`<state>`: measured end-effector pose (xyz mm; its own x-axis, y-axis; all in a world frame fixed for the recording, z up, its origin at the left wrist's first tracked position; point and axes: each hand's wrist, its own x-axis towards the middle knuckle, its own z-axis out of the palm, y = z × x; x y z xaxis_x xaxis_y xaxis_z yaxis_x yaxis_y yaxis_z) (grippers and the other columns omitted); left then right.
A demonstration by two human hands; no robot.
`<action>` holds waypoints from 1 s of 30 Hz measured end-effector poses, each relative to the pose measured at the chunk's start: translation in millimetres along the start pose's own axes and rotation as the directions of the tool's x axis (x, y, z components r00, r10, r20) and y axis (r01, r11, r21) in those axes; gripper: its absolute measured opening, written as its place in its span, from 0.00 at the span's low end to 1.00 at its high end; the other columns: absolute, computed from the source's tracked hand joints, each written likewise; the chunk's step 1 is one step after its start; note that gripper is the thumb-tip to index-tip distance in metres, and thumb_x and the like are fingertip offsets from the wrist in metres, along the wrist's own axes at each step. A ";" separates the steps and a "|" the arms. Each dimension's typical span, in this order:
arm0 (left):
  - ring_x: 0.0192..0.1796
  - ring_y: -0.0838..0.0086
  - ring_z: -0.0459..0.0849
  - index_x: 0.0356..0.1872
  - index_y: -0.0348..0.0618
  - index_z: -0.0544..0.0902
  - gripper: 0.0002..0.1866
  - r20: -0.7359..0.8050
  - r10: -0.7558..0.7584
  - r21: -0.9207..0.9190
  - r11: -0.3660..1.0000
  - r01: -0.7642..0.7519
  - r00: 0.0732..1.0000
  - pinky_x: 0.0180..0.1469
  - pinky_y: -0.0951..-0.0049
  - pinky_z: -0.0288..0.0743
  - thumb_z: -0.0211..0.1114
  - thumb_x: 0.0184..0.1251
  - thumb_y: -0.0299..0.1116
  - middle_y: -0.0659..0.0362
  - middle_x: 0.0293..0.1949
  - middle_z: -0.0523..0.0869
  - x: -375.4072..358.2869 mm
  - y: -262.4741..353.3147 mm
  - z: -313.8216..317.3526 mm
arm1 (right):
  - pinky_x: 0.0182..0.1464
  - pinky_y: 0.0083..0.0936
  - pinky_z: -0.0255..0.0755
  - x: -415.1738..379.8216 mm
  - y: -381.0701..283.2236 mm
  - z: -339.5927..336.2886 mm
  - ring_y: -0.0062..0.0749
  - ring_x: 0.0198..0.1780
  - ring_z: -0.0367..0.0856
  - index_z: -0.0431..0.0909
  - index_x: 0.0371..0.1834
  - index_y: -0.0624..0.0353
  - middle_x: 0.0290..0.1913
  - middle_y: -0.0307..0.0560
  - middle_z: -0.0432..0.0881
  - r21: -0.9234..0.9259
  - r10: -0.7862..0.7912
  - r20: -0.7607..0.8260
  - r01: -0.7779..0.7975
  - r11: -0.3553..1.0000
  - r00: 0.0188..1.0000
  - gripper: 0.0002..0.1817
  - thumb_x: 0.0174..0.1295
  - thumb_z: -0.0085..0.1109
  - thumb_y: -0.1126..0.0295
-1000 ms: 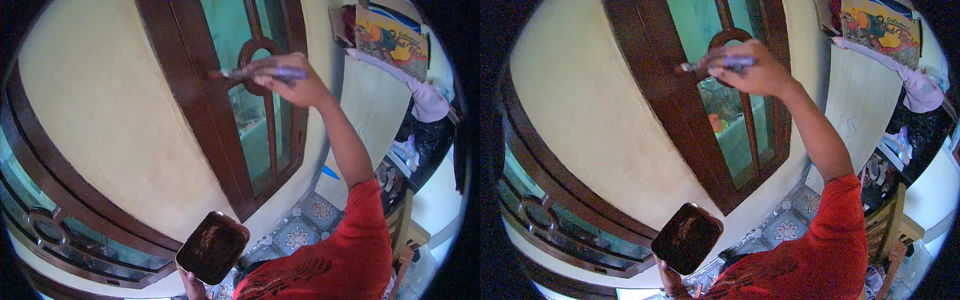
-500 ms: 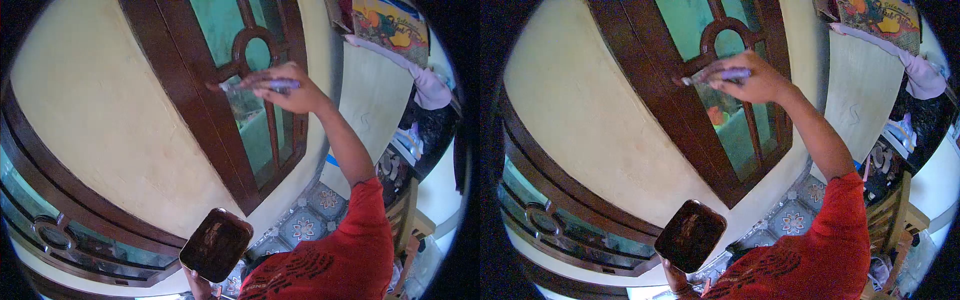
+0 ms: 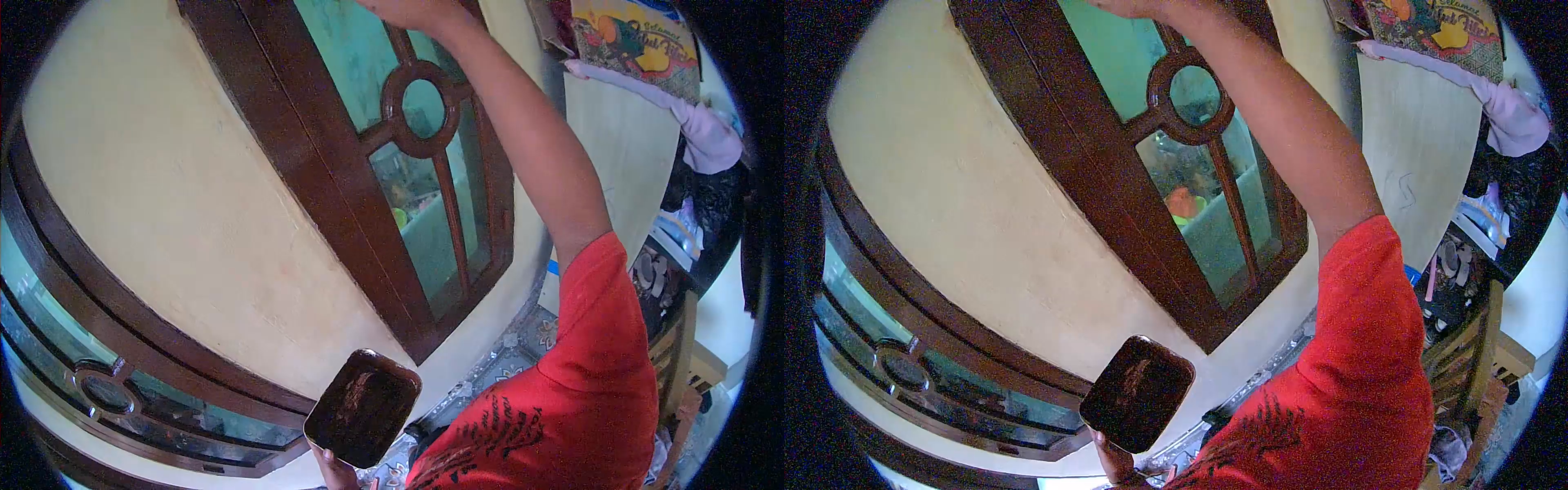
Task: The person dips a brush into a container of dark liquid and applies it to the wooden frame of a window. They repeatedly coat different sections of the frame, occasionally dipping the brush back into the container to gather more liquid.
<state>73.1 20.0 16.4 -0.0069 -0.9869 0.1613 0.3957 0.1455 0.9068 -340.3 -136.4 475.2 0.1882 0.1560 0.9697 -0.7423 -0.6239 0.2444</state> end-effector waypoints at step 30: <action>0.69 0.57 0.63 0.72 0.46 0.55 0.39 -0.026 -0.038 0.036 0.999 0.039 0.999 0.70 0.56 0.55 0.56 0.62 0.49 0.51 0.69 0.64 4.7 10.3 -5.0 | 0.30 0.27 0.73 -181.0 -54.7 -32.6 0.28 0.23 0.81 0.84 0.41 0.51 0.25 0.43 0.83 0.158 0.129 0.534 -0.248 0.956 0.835 0.08 0.57 0.64 0.68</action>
<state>81.8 16.4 24.6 0.0020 -0.9931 0.1170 0.3614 0.1098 0.9259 -354.7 -105.6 286.4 0.4053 -0.3594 0.8406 -0.6547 -0.7559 -0.0075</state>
